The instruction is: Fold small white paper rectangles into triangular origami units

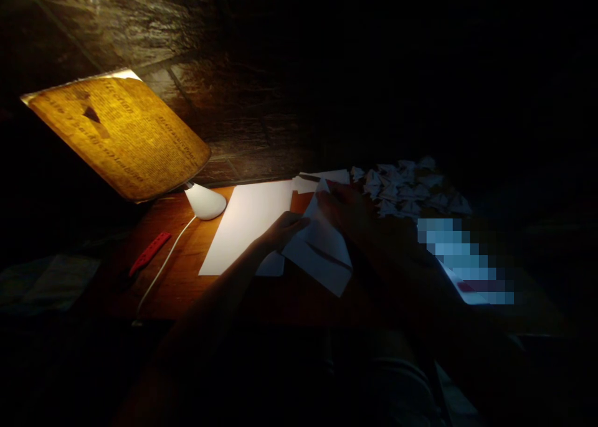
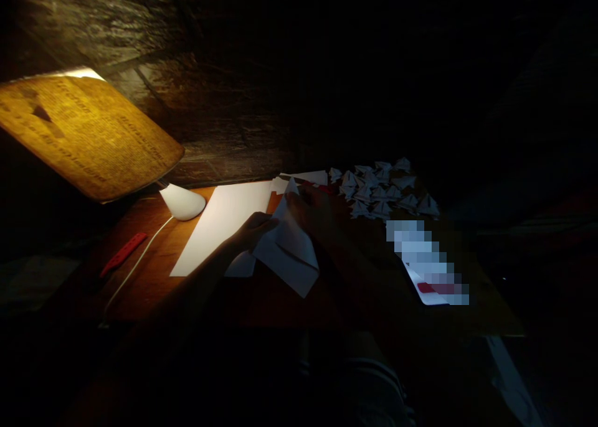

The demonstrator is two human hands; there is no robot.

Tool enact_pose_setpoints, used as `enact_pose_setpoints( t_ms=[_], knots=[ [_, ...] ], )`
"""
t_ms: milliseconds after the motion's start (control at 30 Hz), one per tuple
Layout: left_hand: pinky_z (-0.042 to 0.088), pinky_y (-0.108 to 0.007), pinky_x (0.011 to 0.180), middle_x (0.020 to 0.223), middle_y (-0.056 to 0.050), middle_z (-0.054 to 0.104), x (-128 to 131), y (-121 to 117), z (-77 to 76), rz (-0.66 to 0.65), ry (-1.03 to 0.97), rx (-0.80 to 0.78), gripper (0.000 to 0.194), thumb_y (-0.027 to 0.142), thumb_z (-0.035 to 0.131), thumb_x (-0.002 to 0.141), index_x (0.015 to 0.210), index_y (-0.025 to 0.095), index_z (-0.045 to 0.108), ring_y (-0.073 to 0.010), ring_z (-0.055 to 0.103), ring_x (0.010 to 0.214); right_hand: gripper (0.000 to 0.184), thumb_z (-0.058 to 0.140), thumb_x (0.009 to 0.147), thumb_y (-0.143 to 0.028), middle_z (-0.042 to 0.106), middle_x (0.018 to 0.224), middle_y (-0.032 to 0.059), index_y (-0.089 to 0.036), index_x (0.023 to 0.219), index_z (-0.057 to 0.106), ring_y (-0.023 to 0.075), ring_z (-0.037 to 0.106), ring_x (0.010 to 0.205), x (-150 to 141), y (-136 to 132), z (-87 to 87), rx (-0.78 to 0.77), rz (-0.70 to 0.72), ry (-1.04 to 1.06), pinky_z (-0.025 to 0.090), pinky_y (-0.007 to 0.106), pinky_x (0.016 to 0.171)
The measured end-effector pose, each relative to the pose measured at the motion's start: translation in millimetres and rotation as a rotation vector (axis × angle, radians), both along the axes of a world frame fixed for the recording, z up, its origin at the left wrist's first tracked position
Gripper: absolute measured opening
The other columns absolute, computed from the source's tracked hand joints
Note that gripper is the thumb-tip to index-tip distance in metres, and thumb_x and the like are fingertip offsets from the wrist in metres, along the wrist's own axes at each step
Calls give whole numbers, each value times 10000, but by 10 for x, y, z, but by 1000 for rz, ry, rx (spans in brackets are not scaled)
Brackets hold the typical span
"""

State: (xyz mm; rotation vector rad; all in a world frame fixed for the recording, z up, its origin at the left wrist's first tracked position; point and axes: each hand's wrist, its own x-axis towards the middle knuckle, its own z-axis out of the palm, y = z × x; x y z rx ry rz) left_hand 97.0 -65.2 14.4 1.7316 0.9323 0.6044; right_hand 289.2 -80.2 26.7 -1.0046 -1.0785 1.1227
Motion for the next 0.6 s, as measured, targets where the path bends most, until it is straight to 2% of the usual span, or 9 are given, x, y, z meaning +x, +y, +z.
enact_pose_setpoints(
  t_ms=[167, 333, 500, 600],
  knots=[
    [250, -227, 473, 523, 30, 425, 13, -24, 46, -11, 0, 30, 661, 767, 616, 828, 550, 186, 472, -88, 382, 504, 428, 821, 684, -564, 545, 653, -30, -212, 698, 578, 111, 471, 588, -18, -12, 42, -1, 15, 28, 359, 256, 530],
    [208, -226, 464, 507, 51, 330, 17, -27, 70, -77, 37, 52, 684, 765, 598, 833, 507, 199, 396, -70, 295, 499, 486, 822, 704, -613, 444, 557, -65, -211, 649, 555, 81, 366, 502, -23, 3, -4, -12, 75, 42, 281, 247, 470],
    [230, -210, 429, 501, 32, 435, -32, -20, 71, -195, 92, -31, 636, 729, 706, 784, 544, 177, 499, -72, 381, 456, 484, 826, 705, -603, 465, 554, -57, -211, 633, 552, 83, 368, 507, -7, 10, -24, -16, 33, -9, 280, 246, 471],
    [260, -211, 407, 493, 19, 481, -58, -19, 68, -183, 125, -78, 581, 662, 727, 812, 565, 166, 552, -80, 421, 422, 503, 810, 706, -620, 468, 560, -48, -221, 617, 516, 93, 384, 527, 10, 21, -21, -10, 33, -23, 301, 252, 485]
  ],
)
